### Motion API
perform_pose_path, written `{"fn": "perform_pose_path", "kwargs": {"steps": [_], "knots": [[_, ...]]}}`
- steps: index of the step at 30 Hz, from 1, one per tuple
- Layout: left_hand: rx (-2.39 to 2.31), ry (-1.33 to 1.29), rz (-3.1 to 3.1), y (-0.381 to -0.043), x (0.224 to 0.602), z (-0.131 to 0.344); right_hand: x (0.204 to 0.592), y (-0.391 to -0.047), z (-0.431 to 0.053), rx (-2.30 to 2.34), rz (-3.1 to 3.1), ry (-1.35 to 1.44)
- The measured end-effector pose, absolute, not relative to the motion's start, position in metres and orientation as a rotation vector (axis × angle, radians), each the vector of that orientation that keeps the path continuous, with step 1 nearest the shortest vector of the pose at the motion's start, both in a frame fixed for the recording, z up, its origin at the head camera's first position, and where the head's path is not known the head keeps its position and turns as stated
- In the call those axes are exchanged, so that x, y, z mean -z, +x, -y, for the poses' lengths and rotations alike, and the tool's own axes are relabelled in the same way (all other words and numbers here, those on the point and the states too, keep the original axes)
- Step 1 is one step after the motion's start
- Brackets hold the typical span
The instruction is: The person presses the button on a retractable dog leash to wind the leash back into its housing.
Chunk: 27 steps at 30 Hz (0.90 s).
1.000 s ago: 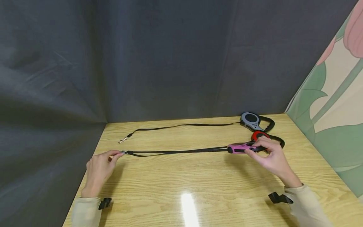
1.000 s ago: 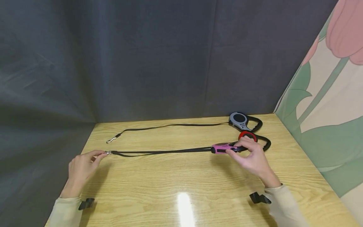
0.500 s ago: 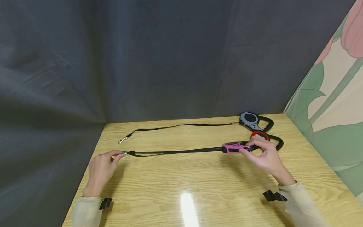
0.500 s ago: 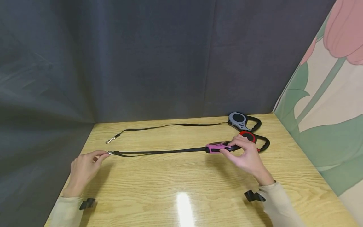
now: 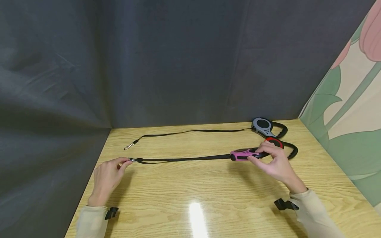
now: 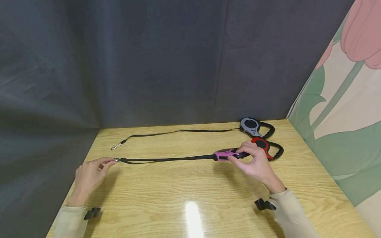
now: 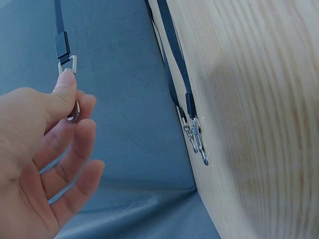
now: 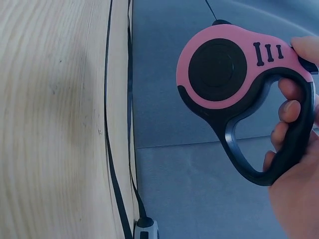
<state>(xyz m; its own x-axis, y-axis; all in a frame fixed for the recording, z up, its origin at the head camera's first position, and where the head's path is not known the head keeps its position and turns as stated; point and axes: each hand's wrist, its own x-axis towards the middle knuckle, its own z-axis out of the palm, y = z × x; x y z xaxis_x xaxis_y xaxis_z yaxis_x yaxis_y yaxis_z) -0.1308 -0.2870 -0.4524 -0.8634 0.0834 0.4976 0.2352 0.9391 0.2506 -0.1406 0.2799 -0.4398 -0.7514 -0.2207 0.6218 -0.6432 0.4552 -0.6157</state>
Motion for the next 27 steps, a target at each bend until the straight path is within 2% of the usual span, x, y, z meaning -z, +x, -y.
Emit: {"fn": "perform_pose_path", "kwargs": {"steps": [27], "knots": [[0.403,-0.279,2.595,-0.1337,0.4482,0.2768,0.4410,-0.1446,-0.2748,-1.243,2.249,0.767]]}}
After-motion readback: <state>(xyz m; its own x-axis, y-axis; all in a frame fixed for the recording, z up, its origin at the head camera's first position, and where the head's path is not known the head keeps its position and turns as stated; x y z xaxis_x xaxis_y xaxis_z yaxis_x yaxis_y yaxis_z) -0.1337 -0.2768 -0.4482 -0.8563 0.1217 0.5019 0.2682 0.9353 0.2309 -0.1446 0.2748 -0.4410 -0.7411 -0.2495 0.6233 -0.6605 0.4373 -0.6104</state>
